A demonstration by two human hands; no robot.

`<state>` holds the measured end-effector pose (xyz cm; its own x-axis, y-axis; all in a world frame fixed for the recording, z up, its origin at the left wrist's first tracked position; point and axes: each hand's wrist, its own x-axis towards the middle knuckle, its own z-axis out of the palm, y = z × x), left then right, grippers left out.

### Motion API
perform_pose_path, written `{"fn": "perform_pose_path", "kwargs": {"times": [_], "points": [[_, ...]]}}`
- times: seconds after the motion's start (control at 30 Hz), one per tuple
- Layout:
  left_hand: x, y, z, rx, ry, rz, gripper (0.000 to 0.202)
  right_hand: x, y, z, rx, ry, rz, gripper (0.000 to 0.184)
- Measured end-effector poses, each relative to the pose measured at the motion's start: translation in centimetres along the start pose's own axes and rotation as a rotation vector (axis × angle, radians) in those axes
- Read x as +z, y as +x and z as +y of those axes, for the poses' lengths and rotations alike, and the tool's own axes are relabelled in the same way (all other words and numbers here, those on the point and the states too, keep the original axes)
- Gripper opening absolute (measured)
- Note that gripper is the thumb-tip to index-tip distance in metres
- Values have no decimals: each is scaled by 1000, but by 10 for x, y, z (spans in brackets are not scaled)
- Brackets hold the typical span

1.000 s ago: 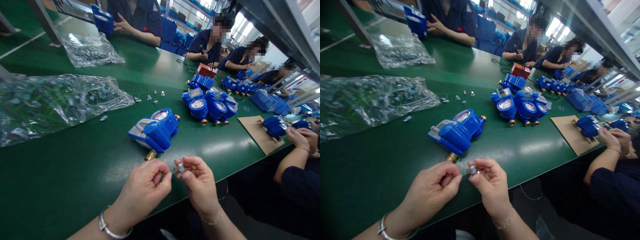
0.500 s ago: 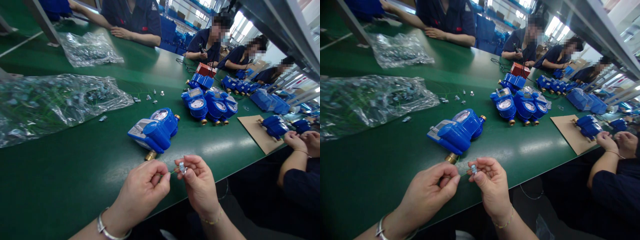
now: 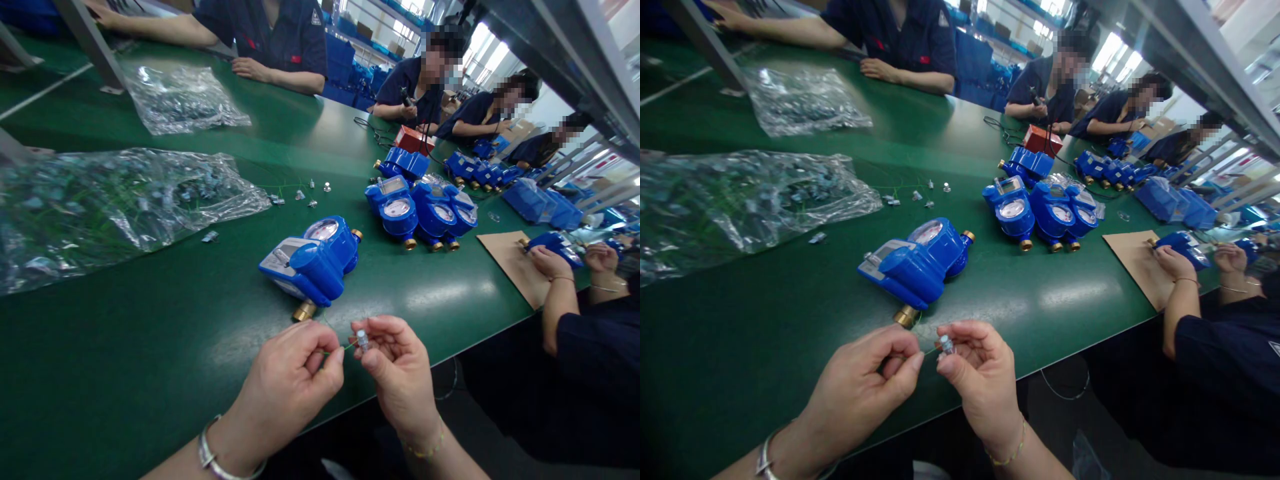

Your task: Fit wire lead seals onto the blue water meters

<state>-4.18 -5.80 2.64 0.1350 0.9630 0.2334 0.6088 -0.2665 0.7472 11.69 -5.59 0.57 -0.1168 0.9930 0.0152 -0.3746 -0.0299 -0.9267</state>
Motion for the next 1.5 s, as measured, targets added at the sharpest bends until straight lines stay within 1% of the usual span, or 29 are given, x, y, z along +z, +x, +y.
{"fn": "perform_pose_path", "kwargs": {"times": [0.23,0.4,0.43,0.5,0.53,0.6,0.7,0.83,0.93,1.0,1.07,1.13,1.17,1.23,1.27,1.37,1.5], "points": [[-3,-1,0,-32,-69,-58,12,1,-1,1,22,19,-11,32],[-1,-5,-3,63,-132,2,11,6,-2,-2,-17,-40,-26,35],[0,-6,-3,59,-142,13,10,7,-2,-3,-25,-57,-30,35],[2,-8,-4,-22,-174,21,3,9,-3,-5,-30,-95,-43,37],[3,-9,-4,-79,-208,6,5,10,-4,-5,-27,-114,-53,38],[2,-8,-5,-186,-311,-60,17,11,-5,-6,-24,-147,-76,43],[-1,-4,-5,-285,-472,-165,24,13,-5,-6,-68,-157,-84,52],[-9,1,-2,-327,-579,-215,18,15,-1,-7,-124,-129,-98,53],[-11,2,-1,-348,-642,-243,15,15,3,-6,-139,-165,-105,53],[-11,1,-1,-364,-677,-238,13,13,3,-3,-156,-212,-92,52],[-9,0,-2,-368,-719,-215,12,10,2,1,-196,-298,-80,54],[-8,-2,-4,-377,-770,-179,11,8,0,4,-263,-457,-88,54],[-7,-2,-5,-386,-792,-161,11,7,-1,5,-312,-566,-104,47],[-5,-3,-6,-405,-819,-130,11,6,-4,6,-435,-795,-143,26],[-3,-3,-6,-413,-825,-120,11,6,-5,6,-502,-899,-154,23],[0,-3,-4,-412,-811,-69,11,7,-7,7,-681,-1111,-123,38],[5,-4,1,-387,-790,7,10,6,-7,13,-844,-1275,-63,49]]}}
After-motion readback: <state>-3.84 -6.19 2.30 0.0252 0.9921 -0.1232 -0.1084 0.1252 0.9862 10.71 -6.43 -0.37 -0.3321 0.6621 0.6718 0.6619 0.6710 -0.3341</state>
